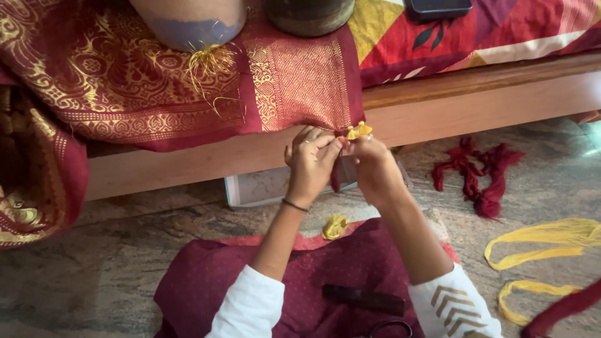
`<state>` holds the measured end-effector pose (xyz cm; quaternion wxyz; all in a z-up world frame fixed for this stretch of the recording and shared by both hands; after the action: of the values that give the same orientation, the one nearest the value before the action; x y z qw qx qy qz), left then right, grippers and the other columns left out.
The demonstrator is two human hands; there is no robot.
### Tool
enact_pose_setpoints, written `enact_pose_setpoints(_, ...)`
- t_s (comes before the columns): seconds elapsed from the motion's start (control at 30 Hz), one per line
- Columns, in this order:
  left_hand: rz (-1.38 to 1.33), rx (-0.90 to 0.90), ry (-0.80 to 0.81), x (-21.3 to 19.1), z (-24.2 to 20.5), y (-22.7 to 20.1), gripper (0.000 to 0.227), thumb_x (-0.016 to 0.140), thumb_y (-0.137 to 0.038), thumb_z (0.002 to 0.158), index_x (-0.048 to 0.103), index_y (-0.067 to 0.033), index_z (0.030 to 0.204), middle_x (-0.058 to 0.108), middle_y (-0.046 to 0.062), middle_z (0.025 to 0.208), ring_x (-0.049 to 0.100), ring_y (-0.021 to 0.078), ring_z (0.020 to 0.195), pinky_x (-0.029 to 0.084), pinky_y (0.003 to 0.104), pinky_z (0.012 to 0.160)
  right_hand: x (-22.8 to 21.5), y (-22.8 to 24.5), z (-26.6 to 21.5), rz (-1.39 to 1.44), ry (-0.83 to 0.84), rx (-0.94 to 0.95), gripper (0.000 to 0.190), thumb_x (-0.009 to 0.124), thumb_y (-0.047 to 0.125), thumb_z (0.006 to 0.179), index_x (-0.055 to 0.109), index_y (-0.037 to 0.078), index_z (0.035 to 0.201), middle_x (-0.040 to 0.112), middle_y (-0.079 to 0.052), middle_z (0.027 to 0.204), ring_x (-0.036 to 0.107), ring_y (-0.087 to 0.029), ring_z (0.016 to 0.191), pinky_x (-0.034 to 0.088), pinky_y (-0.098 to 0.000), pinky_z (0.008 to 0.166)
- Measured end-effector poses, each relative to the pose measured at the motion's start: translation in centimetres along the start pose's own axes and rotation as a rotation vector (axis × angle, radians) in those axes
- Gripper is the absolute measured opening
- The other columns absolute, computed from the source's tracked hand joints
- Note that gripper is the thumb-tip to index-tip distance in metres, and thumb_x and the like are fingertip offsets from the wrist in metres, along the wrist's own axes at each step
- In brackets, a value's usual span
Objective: Tying decorative tassels onto the gold border of a maroon fabric saree.
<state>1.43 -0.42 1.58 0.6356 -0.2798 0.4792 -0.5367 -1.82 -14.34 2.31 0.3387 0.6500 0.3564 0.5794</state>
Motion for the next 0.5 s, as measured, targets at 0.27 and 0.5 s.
enact_pose_setpoints(0.27,0.339,-0.081,-0.089,-1.1,-0.5,-3.0,0.03,0.076,-0.028,0.077,0.082,-0.0172,0.104,0.069,0.008,0.132,0.045,0.0313,0.138,0.007,0.068,0.107,2.1,0.1,0.0,-0.414,-0.205,-0.184,0.022,0.069,0.017,0.103,0.075,-0.002,0.097,0.064,0.0,0.077,0.051,-0.006,0.062,0.036,-0.0218,0.052)
enact_pose_setpoints(0.5,-0.934,-0.332,0.257,0.9,1.5,3.3,0.024,0.071,-0.024,0.095,0.076,-0.0015,0.104,0.074,0.008,0.105,0.066,0.0135,0.103,0.049,0.028,0.095,-1.1,-4.0,0.4,-0.176,-0.073,-0.153,0.018,0.062,0.018,0.11,0.072,0.002,0.11,0.058,0.01,0.082,0.044,0.0,0.068,0.033,-0.0184,0.058)
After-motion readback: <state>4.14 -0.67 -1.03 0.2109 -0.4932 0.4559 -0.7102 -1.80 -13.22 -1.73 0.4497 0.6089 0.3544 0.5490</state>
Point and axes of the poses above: each hand's wrist, its own z-axis towards the middle knuckle, its own x-axis out of the palm, y = z × x, the point moved 4 cm from there along z, towards the middle knuckle
